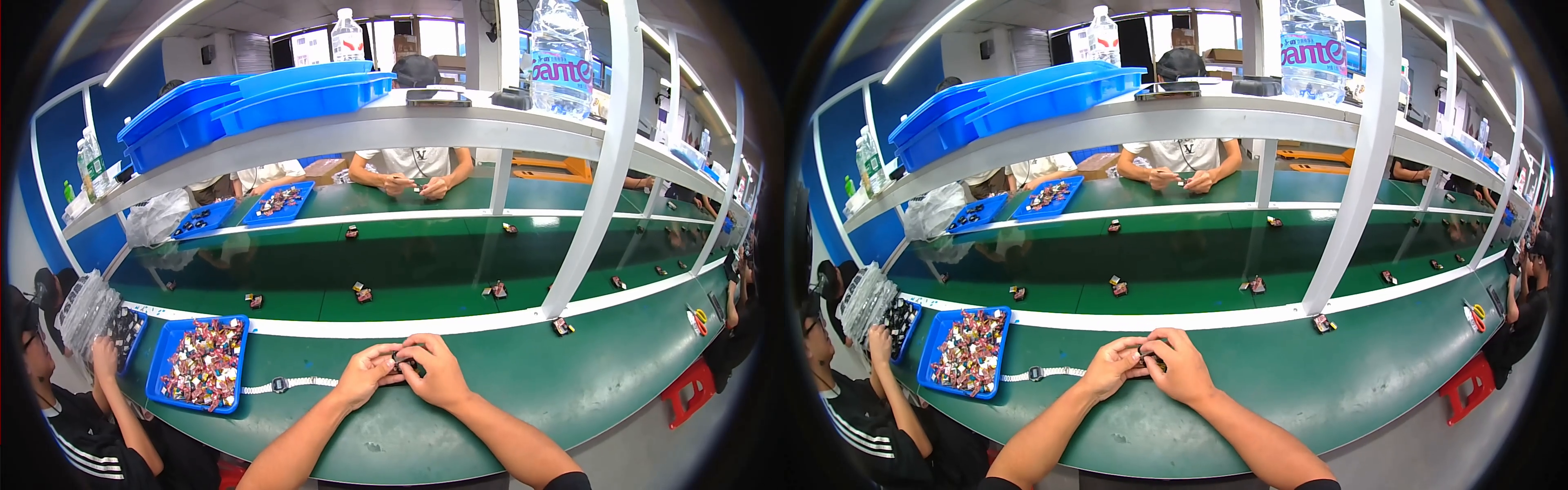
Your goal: Manually assembling small mechanical or electronic parts on a factory production line.
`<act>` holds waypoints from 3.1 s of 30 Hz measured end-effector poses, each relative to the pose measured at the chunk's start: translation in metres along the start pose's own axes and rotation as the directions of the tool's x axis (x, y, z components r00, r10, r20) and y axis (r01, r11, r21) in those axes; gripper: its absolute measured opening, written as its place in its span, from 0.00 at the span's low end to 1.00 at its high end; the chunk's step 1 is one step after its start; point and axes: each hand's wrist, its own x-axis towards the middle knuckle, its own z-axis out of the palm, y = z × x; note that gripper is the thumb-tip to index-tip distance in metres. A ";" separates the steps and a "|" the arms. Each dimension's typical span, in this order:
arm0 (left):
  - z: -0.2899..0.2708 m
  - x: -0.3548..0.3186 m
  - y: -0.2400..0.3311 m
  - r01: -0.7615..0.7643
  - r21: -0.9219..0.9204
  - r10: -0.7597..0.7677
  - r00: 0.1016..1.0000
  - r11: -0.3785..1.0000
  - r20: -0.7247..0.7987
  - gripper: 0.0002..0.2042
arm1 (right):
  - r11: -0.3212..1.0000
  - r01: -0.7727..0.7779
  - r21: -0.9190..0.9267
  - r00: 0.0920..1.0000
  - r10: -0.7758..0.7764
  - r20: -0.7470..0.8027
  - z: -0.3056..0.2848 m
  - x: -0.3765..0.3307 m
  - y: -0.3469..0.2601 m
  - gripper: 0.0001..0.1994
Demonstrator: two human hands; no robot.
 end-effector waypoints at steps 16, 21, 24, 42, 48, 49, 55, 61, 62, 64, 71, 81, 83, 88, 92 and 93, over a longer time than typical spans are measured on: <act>0.002 -0.002 0.004 0.043 0.027 -0.042 0.997 0.999 -0.057 0.16 | 0.892 0.238 -0.383 0.970 -0.237 0.050 0.004 -0.003 0.002 0.09; 0.008 0.001 0.003 0.042 0.045 -0.040 0.998 0.998 -0.040 0.15 | 0.880 0.188 -0.436 0.979 -0.203 0.012 0.004 -0.007 0.004 0.07; 0.007 0.001 0.002 0.011 0.040 -0.009 0.998 0.999 -0.063 0.16 | 0.876 0.182 -0.447 0.981 -0.196 0.015 0.011 -0.008 0.008 0.08; 0.004 0.004 0.004 0.007 0.058 -0.004 0.999 0.998 -0.050 0.21 | 0.817 -0.324 -0.477 0.943 0.317 -0.098 -0.030 0.051 0.139 0.18; 0.003 0.001 0.007 0.013 0.100 -0.008 0.999 0.995 -0.052 0.19 | 0.591 -0.517 -0.620 0.838 0.201 -0.507 -0.077 0.046 0.156 0.23; 0.004 0.002 0.008 0.023 0.116 -0.017 0.999 0.993 -0.050 0.19 | 0.548 -0.558 -0.623 0.809 0.195 -0.554 -0.087 0.042 0.163 0.24; 0.001 0.006 0.005 0.034 0.117 -0.031 0.999 0.993 -0.025 0.18 | 0.382 -0.687 -0.618 0.725 0.414 -0.551 -0.112 0.031 0.203 0.20; -0.007 0.003 0.002 0.027 0.088 -0.028 1.000 0.996 0.004 0.16 | 0.497 -0.663 -0.560 0.747 0.389 -0.540 -0.110 0.029 0.187 0.20; -0.007 0.003 0.002 0.031 0.078 -0.031 1.000 0.996 0.001 0.15 | 0.495 -0.664 -0.559 0.746 0.391 -0.539 -0.107 0.026 0.179 0.20; -0.008 0.007 0.001 0.033 0.055 -0.034 0.999 0.998 0.012 0.15 | 0.783 -0.501 -0.368 0.828 0.310 -0.467 -0.099 0.019 0.164 0.23; -0.011 0.006 0.010 0.042 -0.046 -0.043 0.999 0.998 -0.010 0.20 | 0.922 -0.323 0.214 0.922 0.255 0.291 -0.055 0.022 0.041 0.29; -0.020 0.005 0.010 0.195 0.068 -0.204 0.963 0.979 0.178 0.16 | 0.996 -0.079 0.041 0.901 0.054 0.431 -0.029 0.005 0.011 0.29; -0.008 0.001 0.016 0.158 0.089 -0.168 0.980 0.983 0.107 0.17 | 0.999 -0.031 0.033 0.897 0.014 0.442 -0.031 0.004 0.012 0.25; -0.002 0.000 0.014 0.129 0.080 -0.135 0.988 0.989 0.076 0.19 | 0.998 -0.024 0.058 0.911 -0.002 0.411 -0.037 0.004 0.007 0.10; 0.002 -0.002 0.011 0.109 0.117 -0.122 0.987 0.987 0.107 0.17 | 0.999 -0.019 -0.031 0.935 0.029 0.354 -0.029 0.000 0.009 0.07; 0.003 -0.001 0.010 0.108 0.121 -0.121 0.987 0.987 0.110 0.17 | 0.997 -0.004 -0.075 0.950 0.027 0.310 -0.027 -0.001 0.009 0.06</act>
